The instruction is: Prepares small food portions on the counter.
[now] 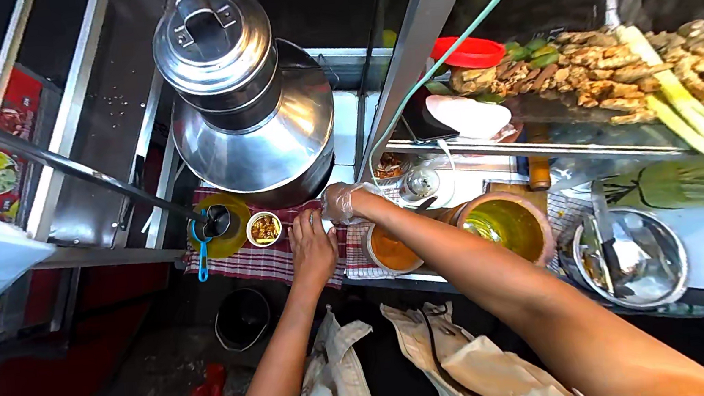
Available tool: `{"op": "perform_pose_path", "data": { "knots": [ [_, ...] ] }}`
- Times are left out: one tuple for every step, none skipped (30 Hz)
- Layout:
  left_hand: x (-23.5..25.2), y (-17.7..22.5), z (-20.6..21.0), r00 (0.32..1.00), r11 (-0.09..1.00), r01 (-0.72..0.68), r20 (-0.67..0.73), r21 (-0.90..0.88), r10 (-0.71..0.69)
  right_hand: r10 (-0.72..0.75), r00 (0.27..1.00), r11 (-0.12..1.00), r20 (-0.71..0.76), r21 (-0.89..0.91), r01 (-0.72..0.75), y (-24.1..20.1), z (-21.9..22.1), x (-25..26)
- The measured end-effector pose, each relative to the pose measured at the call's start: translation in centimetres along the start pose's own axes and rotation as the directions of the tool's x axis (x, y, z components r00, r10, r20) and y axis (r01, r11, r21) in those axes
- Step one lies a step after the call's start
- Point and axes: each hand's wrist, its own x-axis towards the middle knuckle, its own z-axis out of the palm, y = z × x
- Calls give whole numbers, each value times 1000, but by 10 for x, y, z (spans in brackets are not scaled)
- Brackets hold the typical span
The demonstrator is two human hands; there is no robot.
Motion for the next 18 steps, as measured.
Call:
{"op": "perform_pose_path", "data": {
  "knots": [
    [1, 0, 0, 1000, 1000, -8, -13, 5, 8, 1, 1000, 1000, -15, -13, -1, -2, 0, -4],
    [2, -1, 1, 999, 1000, -21, -33, 10, 22, 1, 999, 1000, -39, -15, -2, -5, 0, -13],
    [3, -1, 3, 998, 999, -41, -56, 11, 41, -5, 997, 1000, -75, -5, 4, -8, 0, -24],
    [3, -3, 5, 996, 998, -56, -71, 12, 57, -20, 993, 1000, -117, 6, 21, -11, 1, -36],
    [2, -3, 6, 995, 998, -66, -72, 12, 67, -40, 988, 999, -147, 17, 43, -14, 0, -50],
    [2, -4, 5, 996, 998, -67, -61, 9, 67, -64, 984, 997, -167, 23, 69, -18, -3, -67],
    [2, -4, 3, 996, 998, -68, -57, 7, 68, -90, 980, 995, -176, 31, 96, -20, -8, -84],
    [2, -3, 1, 996, 998, -68, -53, 0, 68, -119, 977, 991, -178, 39, 128, -20, -14, -103],
    [2, -3, -1, 996, 998, -67, -50, 2, 67, -156, 969, 985, -192, 42, 167, -17, -21, -123],
    [2, -3, -2, 997, 998, -67, -44, 13, 68, -203, 952, 973, -230, 61, 222, -10, -27, -143],
    [2, -3, -3, 997, 997, -68, -41, 22, 69, -245, 923, 955, -296, 89, 282, 2, -32, -161],
    [2, -3, -3, 997, 997, -70, -42, 30, 71, -259, 891, 942, -372, 109, 319, 17, -38, -176],
    [1, -3, -2, 996, 997, -72, -47, 33, 74, -245, 860, 937, -447, 120, 329, 33, -44, -189],
    [-1, -2, -4, 996, 997, -73, -56, 24, 74, -208, 830, 937, -518, 137, 320, 50, -50, -202],
    [-3, 0, -6, 995, 997, -73, -73, 1, 73, -149, 799, 941, -582, 165, 295, 68, -55, -214],
    [-7, 4, -12, 992, 996, -80, -99, -42, 76, -87, 768, 946, -635, 189, 264, 86, -59, -224],
    [-11, 11, -20, 985, 988, -111, -145, -106, 95, -31, 746, 951, -665, 209, 227, 106, -61, -235],
    [-14, 22, -32, 970, 969, -173, -201, -174, 137, 28, 728, 953, -685, 239, 188, 121, -61, -247]
  ]
}}
